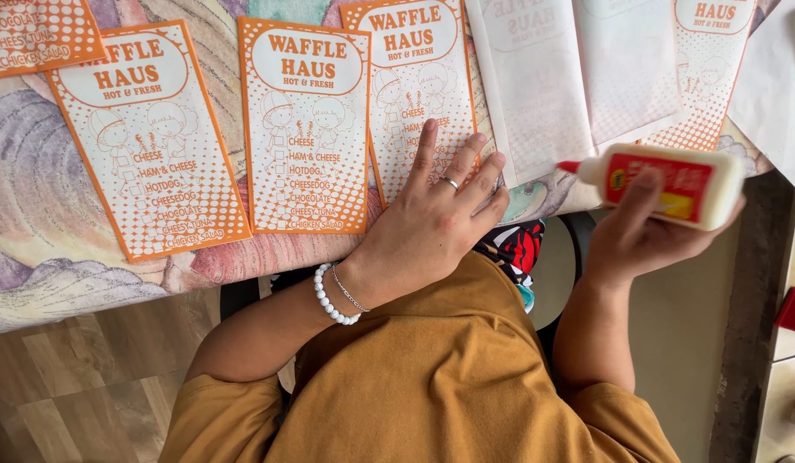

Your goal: Applying glue to the edges of paper sleeves and folding them to assemble bags.

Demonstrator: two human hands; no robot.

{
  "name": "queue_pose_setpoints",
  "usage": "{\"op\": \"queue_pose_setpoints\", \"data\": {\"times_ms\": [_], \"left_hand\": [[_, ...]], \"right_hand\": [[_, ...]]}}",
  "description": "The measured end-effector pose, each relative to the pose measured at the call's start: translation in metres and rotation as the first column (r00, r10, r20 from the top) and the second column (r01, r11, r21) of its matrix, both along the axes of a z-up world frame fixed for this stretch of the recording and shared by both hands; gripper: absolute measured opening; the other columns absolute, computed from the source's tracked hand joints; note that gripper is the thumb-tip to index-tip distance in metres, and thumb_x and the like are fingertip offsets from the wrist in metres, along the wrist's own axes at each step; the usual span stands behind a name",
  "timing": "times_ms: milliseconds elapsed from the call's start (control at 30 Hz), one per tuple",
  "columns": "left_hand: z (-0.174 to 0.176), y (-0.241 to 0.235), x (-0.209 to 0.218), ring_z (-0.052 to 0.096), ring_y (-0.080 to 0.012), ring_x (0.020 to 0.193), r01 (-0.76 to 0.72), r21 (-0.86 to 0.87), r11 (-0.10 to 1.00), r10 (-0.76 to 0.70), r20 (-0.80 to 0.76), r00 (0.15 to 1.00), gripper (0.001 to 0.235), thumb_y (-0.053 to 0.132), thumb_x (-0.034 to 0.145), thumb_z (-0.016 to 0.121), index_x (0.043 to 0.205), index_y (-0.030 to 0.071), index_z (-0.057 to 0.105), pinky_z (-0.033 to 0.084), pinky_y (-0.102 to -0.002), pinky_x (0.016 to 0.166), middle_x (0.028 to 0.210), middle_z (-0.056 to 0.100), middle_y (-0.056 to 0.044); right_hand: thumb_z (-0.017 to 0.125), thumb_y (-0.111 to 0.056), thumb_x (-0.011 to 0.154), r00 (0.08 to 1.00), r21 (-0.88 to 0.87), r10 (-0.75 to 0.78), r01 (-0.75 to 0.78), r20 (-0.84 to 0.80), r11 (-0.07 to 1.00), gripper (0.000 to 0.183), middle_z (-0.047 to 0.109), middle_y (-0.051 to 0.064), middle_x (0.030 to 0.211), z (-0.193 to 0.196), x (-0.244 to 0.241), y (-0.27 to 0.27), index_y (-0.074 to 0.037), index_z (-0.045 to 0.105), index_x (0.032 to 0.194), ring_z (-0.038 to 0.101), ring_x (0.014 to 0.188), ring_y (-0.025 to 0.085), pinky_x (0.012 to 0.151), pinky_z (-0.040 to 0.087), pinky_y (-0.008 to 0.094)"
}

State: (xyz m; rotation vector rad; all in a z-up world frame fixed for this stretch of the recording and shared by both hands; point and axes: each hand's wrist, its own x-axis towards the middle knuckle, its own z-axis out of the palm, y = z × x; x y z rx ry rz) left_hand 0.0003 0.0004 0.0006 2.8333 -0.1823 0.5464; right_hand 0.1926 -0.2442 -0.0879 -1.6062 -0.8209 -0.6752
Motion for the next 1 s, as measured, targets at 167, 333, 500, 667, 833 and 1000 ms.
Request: {"op": "queue_pose_setpoints", "data": {"times_ms": [167,333,500,667,833,1000], "left_hand": [[0.000,0.000,0.000,0.048,-0.0402,0.141,-0.008,0.008,1.000,0.008,0.002,1.000,0.030,0.015,0.101,0.050,0.125,0.012,0.067,0.026,-0.073,0.118,0.145,0.059,-0.018],[0.002,0.000,0.000,0.048,-0.0406,0.140,-0.003,0.005,1.000,0.003,-0.004,1.000,0.031,0.014,0.101,0.050,0.127,0.011,0.067,0.027,-0.074,0.118,0.145,0.058,-0.018],[0.002,0.001,0.000,0.048,-0.0410,0.140,-0.004,0.018,1.000,0.004,-0.015,1.000,0.031,0.015,0.101,0.051,0.127,0.011,0.068,0.027,-0.074,0.117,0.146,0.057,-0.018],[0.001,0.000,0.001,0.049,-0.0403,0.139,-0.010,0.019,1.000,0.010,-0.003,1.000,0.031,0.015,0.102,0.050,0.126,0.011,0.068,0.027,-0.074,0.117,0.146,0.058,-0.018],[0.001,0.000,0.000,0.048,-0.0400,0.140,-0.008,0.029,1.000,0.008,-0.009,1.000,0.031,0.016,0.102,0.050,0.126,0.012,0.067,0.027,-0.073,0.117,0.146,0.058,-0.018],[0.001,0.000,0.000,0.048,-0.0410,0.139,-0.009,0.019,1.000,0.009,0.005,1.000,0.029,0.015,0.103,0.050,0.125,0.011,0.068,0.028,-0.074,0.117,0.145,0.058,-0.018]], "right_hand": [[0.078,0.004,0.112,0.965,0.051,-0.220,0.229,-0.142,0.972,0.053,0.075,0.036,0.119,0.018,0.014,-0.001,-0.004,0.042,0.150,0.078,0.086,0.041,0.056,0.067,0.047],[0.075,0.012,0.113,0.987,0.079,-0.097,0.108,-0.131,0.991,0.070,0.060,0.032,0.141,-0.017,0.002,-0.017,-0.010,0.028,0.159,0.070,0.112,0.042,0.095,0.068,0.060],[0.078,0.008,0.112,0.978,0.098,-0.157,0.171,-0.138,0.980,0.060,0.074,0.038,0.119,0.007,0.011,-0.006,-0.006,0.038,0.154,0.077,0.090,0.042,0.073,0.071,0.051],[0.068,0.007,0.111,0.989,0.000,-0.144,0.145,-0.030,0.990,0.028,0.070,0.027,0.102,0.039,-0.004,0.022,0.002,0.051,0.132,0.071,0.083,0.035,0.069,0.064,0.045],[0.071,0.012,0.114,0.986,0.106,-0.107,0.121,-0.131,0.987,0.058,0.064,0.033,0.131,0.003,0.006,-0.004,-0.008,0.036,0.155,0.071,0.105,0.045,0.088,0.069,0.059],[0.077,0.001,0.112,0.959,0.102,-0.232,0.251,-0.165,0.963,0.043,0.078,0.035,0.107,0.018,0.016,0.001,-0.002,0.051,0.146,0.073,0.071,0.036,0.046,0.057,0.041]]}}
